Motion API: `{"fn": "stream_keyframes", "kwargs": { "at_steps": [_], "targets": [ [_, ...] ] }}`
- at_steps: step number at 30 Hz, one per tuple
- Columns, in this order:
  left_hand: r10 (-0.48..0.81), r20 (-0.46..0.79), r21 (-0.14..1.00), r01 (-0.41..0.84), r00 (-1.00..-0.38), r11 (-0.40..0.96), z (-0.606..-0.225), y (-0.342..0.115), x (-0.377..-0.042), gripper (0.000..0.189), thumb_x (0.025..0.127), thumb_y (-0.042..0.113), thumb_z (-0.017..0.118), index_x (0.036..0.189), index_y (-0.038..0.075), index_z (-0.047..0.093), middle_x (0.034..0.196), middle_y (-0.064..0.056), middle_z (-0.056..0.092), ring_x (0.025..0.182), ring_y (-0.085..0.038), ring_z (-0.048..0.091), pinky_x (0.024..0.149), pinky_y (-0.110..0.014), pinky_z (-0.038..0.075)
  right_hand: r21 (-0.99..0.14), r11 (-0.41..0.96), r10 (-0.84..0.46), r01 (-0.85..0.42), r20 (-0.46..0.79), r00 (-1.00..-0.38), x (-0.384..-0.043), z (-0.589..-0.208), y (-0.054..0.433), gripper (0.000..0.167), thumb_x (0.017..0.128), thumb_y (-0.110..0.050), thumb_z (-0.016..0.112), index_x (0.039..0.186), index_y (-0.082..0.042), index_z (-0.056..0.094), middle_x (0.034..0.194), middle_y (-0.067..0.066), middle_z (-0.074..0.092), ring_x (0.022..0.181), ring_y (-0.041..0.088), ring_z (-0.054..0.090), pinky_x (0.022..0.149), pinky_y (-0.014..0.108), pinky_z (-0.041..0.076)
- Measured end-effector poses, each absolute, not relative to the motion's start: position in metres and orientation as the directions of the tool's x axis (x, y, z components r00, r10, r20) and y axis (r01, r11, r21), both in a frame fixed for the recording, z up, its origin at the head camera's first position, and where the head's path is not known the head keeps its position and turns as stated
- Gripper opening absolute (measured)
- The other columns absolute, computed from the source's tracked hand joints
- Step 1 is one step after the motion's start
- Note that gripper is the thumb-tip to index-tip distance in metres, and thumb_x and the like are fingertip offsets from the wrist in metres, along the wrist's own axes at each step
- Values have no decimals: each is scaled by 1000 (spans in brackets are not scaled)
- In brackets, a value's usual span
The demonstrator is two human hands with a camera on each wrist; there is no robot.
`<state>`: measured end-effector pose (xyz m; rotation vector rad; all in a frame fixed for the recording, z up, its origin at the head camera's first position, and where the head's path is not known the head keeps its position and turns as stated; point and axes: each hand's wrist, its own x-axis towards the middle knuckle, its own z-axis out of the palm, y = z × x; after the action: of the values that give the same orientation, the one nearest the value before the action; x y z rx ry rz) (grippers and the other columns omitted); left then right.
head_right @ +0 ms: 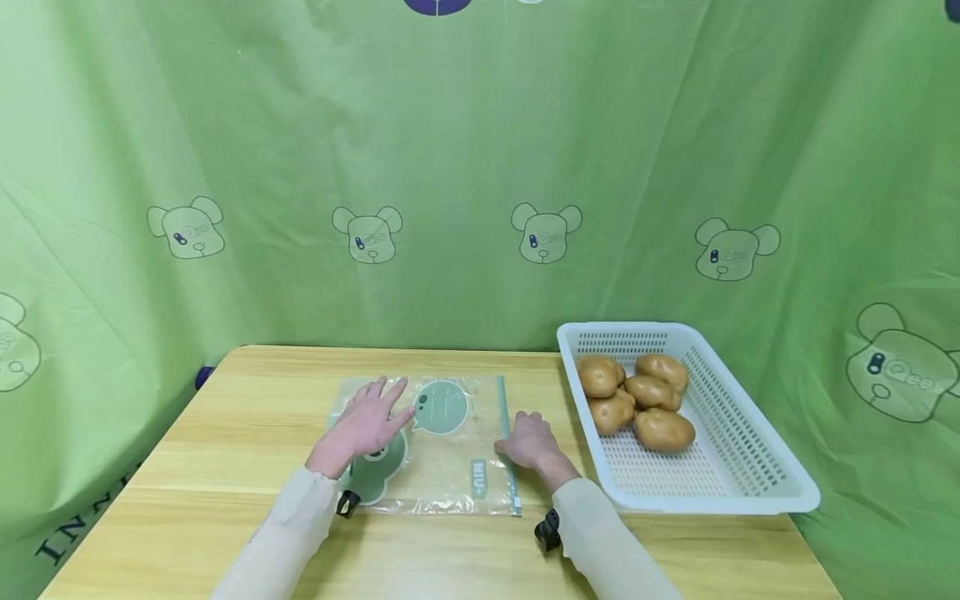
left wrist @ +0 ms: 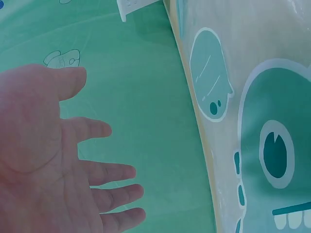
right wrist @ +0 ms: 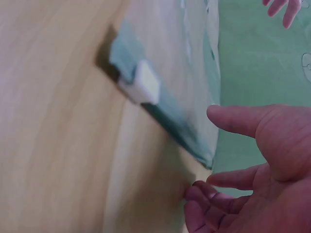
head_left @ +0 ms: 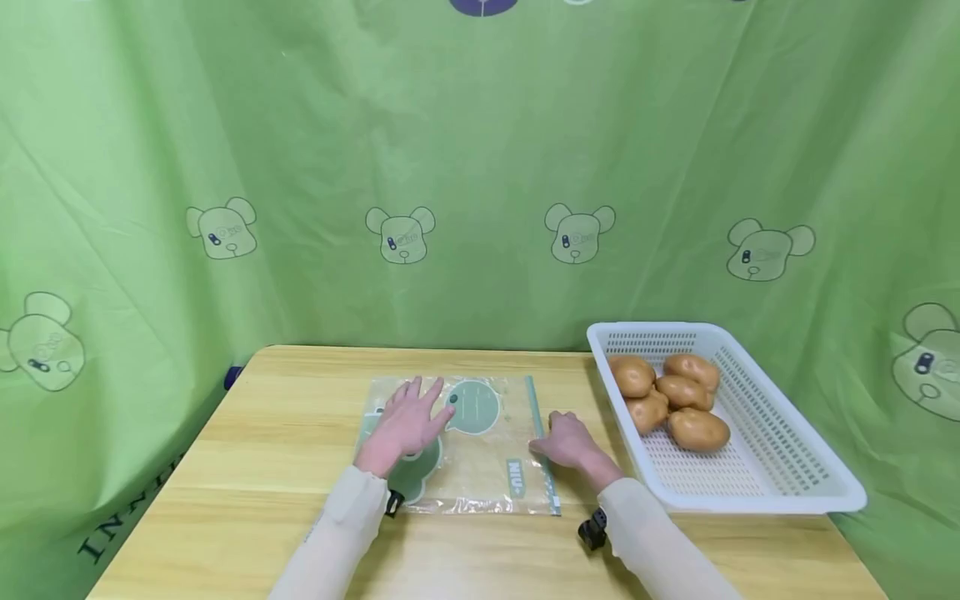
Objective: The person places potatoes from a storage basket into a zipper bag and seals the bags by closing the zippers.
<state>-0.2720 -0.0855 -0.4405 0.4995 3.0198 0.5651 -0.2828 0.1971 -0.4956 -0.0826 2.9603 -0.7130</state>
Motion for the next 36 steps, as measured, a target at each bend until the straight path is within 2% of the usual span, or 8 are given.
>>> {"fn": "stream_keyframes", "kwargs": {
  "at_steps": [7, 14, 22, 26, 33, 36],
  "targets": [
    [325, 15, 364, 308, -946, 879, -443, -85, -271, 66, 97, 56, 31, 150, 16, 26, 152, -23, 18, 137, -43, 18, 109, -56, 17, -559, 829, -57, -4, -78, -995, -286, -505, 201, 60, 80, -24, 72, 123, 11, 51, 116, 27, 57, 109, 42, 53, 93, 50, 43],
    [327, 22, 366, 312, -945, 877, -442, -84, -272, 65, 98, 55, 31, 149, 17, 28, 152, -22, 19, 137, -42, 18, 110, -55, 17, -569, 822, -41, 8, -72, -997, -289, -507, 201, 52, 76, -20, 76, 117, 6, 57, 108, 19, 62, 100, 36, 57, 88, 47, 45],
    [328, 17, 375, 310, -945, 874, -439, -82, -272, 64, 98, 54, 31, 149, 16, 30, 152, -22, 20, 138, -41, 17, 110, -54, 17, -577, 816, -13, 31, -72, -997, -286, -507, 203, 29, 73, -19, 79, 88, -2, 61, 83, 6, 59, 78, 22, 54, 72, 37, 47],
    [337, 26, 372, 322, -941, 870, -440, -81, -272, 62, 98, 53, 34, 147, 15, 34, 151, -22, 23, 137, -41, 20, 109, -55, 19, -594, 805, -25, 13, -56, -998, -283, -506, 203, 23, 75, -17, 78, 80, -5, 59, 77, 3, 56, 71, 19, 51, 65, 32, 44],
    [359, 62, 429, 349, -931, 833, -443, -73, -274, 58, 97, 46, 43, 144, 14, 38, 149, -21, 28, 136, -38, 24, 107, -56, 23, -673, 740, -35, -18, -11, -999, -277, -508, 201, 17, 78, -13, 75, 79, -6, 60, 77, 2, 58, 71, 16, 52, 62, 28, 45],
    [361, 99, 461, 364, -927, 809, -445, -67, -278, 56, 96, 44, 47, 142, 14, 40, 146, -19, 34, 133, -35, 32, 105, -54, 29, -714, 700, -33, -18, -7, -999, -275, -507, 199, 16, 79, -12, 75, 80, -7, 60, 75, 3, 59, 67, 17, 53, 59, 28, 46]
  ]
}}
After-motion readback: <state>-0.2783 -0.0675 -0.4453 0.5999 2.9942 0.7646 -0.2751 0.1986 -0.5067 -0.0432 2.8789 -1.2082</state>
